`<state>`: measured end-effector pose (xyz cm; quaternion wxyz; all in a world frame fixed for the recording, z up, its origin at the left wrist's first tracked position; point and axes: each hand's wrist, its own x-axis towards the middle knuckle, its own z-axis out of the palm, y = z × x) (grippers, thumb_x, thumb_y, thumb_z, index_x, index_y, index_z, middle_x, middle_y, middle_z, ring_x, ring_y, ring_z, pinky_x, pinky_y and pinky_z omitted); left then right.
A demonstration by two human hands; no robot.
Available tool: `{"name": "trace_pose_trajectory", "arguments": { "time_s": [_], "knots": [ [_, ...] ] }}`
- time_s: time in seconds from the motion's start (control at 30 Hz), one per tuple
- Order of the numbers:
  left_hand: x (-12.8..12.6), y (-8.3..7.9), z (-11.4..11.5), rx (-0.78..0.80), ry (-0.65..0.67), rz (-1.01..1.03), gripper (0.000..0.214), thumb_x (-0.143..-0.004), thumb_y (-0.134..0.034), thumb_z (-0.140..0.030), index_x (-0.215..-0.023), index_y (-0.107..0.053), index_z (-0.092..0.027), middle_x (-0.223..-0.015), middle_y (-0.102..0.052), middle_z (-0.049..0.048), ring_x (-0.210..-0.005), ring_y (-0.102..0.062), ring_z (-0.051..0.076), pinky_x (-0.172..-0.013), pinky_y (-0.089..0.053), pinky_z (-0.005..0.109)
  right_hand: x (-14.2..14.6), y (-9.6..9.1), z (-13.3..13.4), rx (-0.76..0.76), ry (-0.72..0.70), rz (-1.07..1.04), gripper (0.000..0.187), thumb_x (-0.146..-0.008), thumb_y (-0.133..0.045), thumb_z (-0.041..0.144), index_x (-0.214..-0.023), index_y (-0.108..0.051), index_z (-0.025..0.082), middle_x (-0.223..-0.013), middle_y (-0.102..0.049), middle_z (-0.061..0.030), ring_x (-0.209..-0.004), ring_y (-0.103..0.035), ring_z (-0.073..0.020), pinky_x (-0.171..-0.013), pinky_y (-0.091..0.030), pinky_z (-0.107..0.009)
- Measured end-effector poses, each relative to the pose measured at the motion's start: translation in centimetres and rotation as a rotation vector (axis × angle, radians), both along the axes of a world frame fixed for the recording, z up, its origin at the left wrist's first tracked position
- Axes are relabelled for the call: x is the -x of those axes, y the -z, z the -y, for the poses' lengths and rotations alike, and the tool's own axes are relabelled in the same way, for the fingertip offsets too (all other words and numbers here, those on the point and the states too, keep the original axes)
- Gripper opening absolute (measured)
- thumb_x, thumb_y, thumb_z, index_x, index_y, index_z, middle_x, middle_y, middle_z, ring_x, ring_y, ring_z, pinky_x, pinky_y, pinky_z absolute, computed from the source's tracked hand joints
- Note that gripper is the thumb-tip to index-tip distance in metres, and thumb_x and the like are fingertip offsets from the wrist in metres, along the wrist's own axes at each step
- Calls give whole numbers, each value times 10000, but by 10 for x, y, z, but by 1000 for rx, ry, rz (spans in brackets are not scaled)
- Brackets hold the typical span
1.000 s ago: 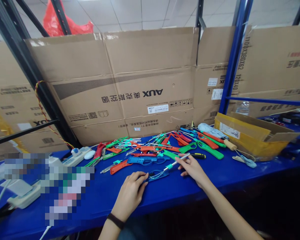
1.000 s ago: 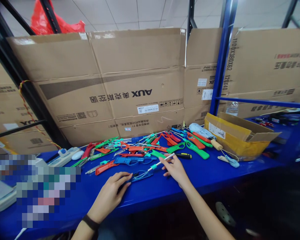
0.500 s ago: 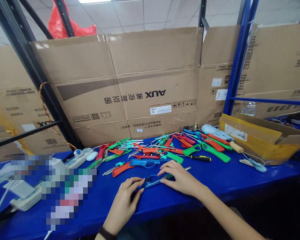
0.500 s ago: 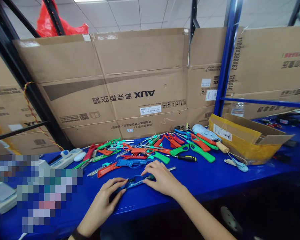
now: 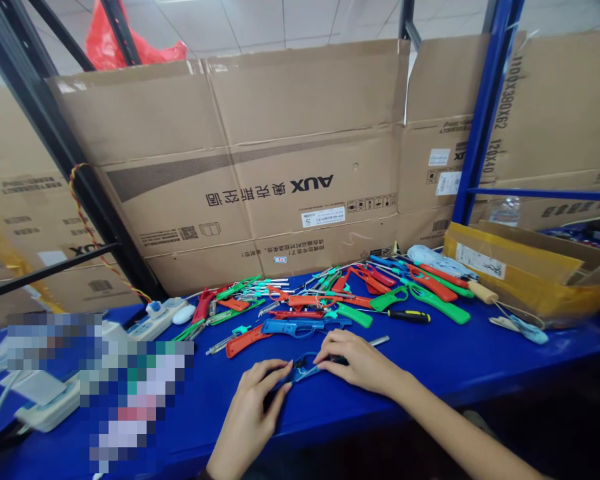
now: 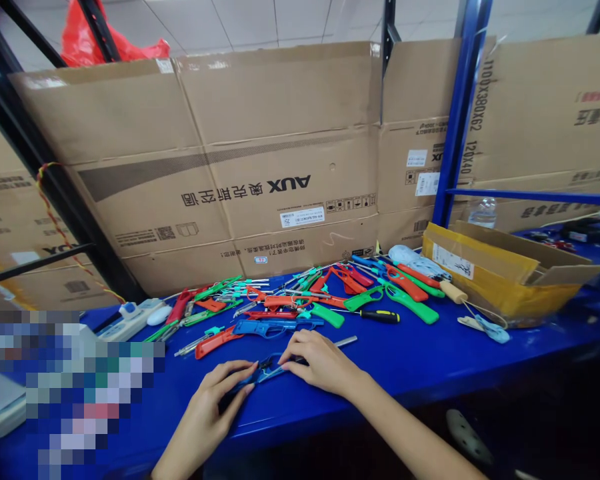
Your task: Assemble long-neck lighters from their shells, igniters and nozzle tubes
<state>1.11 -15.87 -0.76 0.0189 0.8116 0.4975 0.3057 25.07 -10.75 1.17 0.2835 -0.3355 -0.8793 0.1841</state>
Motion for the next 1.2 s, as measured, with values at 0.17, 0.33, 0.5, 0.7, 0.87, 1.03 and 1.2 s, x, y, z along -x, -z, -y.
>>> {"name": "trace_pose_trajectory", "arguments": {
  "time_s": [0.17,0.33,0.5,0.7,0.87,1.03,1.2],
  "knots": [
    [-1,0,1,23,0,-2,290,-910,-521,-327,-1177,-631,-309,-1124,-660,71,-1030,-619,237,-877,-508,397,0,-2,3,-25,-32,33,106,-857,-611,204,-923,-692,222,-975,-611,-33,-932,-580,-170,-851,-431,-286],
    [0,1,1,43,5,-9,294,-910,-524,-325,-1186,-625,-308,-1141,-649,68,-1049,-605,234,-887,-502,389,2,0,-1,18,-34,-2,90,-867,-610,248,-882,-693,219,-935,-621,-30,-914,-582,-173,-827,-442,-281],
    [-1,0,1,36,12,-4,301,-910,-526,-317,-1196,-616,-318,-1137,-654,66,-1037,-611,236,-876,-506,391,4,3,-4,27,20,-77,107,-876,-597,281,-870,-686,221,-880,-629,-24,-869,-584,-172,-799,-446,-288],
    [-1,-2,1,30,18,-18,292,-906,-529,-310,-1182,-625,-319,-1125,-663,63,-1022,-622,233,-871,-508,388,3,7,0,-8,2,-69,105,-878,-581,258,-886,-677,219,-903,-619,-29,-873,-578,-166,-796,-447,-283],
    [-2,-5,0,50,39,-30,259,-906,-533,-307,-1142,-638,-324,-1134,-666,40,-1027,-623,221,-876,-506,376,3,10,1,-53,15,-91,93,-881,-571,234,-877,-663,215,-886,-629,-22,-879,-568,-172,-846,-425,-311],
    [-6,-11,-4,42,77,-78,256,-899,-540,-278,-1127,-649,-321,-1115,-674,36,-1010,-631,218,-863,-517,374,1,13,0,-7,-3,-105,108,-868,-606,275,-885,-693,213,-857,-597,-26,-855,-572,-161,-786,-449,-271],
    [-5,-16,-6,30,131,-96,283,-893,-541,-254,-1144,-643,-338,-1135,-679,23,-1011,-644,203,-856,-530,345,-1,11,1,19,16,-137,121,-879,-594,292,-859,-688,218,-853,-607,-24,-859,-576,-165,-792,-451,-277]
  ]
}}
